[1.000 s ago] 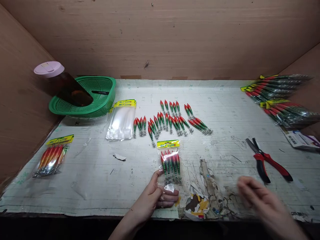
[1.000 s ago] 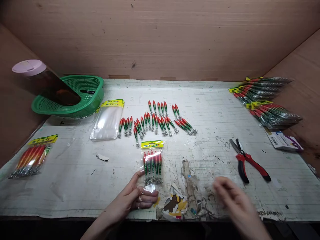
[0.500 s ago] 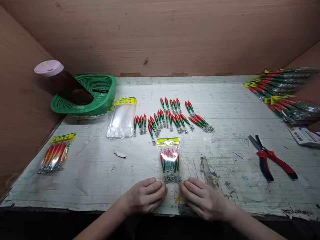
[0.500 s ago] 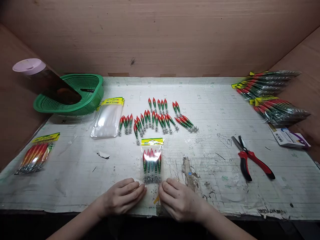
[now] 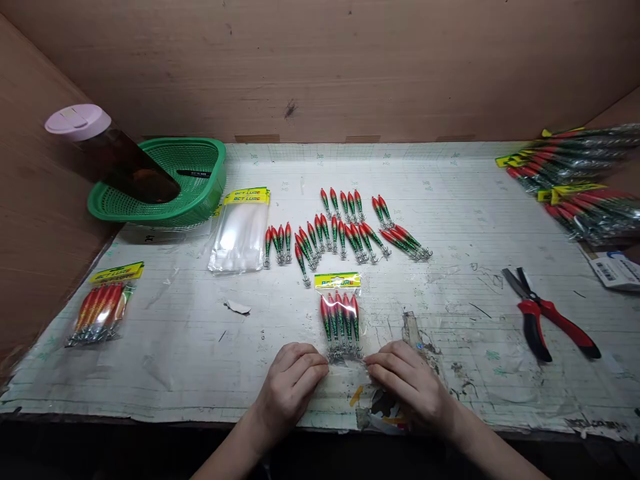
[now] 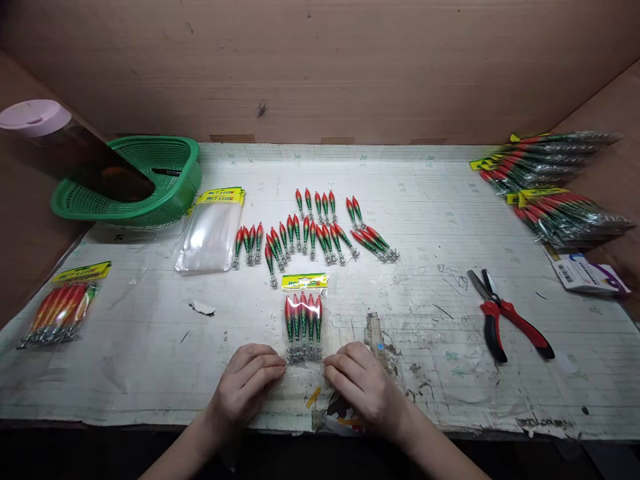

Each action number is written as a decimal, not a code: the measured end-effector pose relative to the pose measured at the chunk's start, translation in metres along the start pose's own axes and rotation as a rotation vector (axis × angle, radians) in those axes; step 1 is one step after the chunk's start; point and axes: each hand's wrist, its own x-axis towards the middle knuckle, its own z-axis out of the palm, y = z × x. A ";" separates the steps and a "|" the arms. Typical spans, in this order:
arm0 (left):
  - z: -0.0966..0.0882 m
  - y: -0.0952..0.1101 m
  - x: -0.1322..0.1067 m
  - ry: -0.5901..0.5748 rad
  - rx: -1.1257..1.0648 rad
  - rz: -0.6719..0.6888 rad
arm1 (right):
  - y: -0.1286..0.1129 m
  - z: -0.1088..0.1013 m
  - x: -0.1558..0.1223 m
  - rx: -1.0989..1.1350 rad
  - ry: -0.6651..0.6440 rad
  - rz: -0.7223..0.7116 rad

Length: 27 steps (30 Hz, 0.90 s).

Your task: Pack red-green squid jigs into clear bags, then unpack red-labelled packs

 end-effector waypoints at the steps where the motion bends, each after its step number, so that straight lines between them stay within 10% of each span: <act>1: 0.001 0.001 0.000 0.001 0.009 -0.016 | 0.000 0.000 0.001 -0.005 0.000 0.033; 16: 0.031 0.025 0.016 0.118 0.258 -0.615 | -0.020 0.037 0.020 -0.237 0.236 0.741; 27: 0.024 0.018 0.033 -0.119 0.276 -0.863 | -0.020 0.042 0.037 -0.285 0.194 0.803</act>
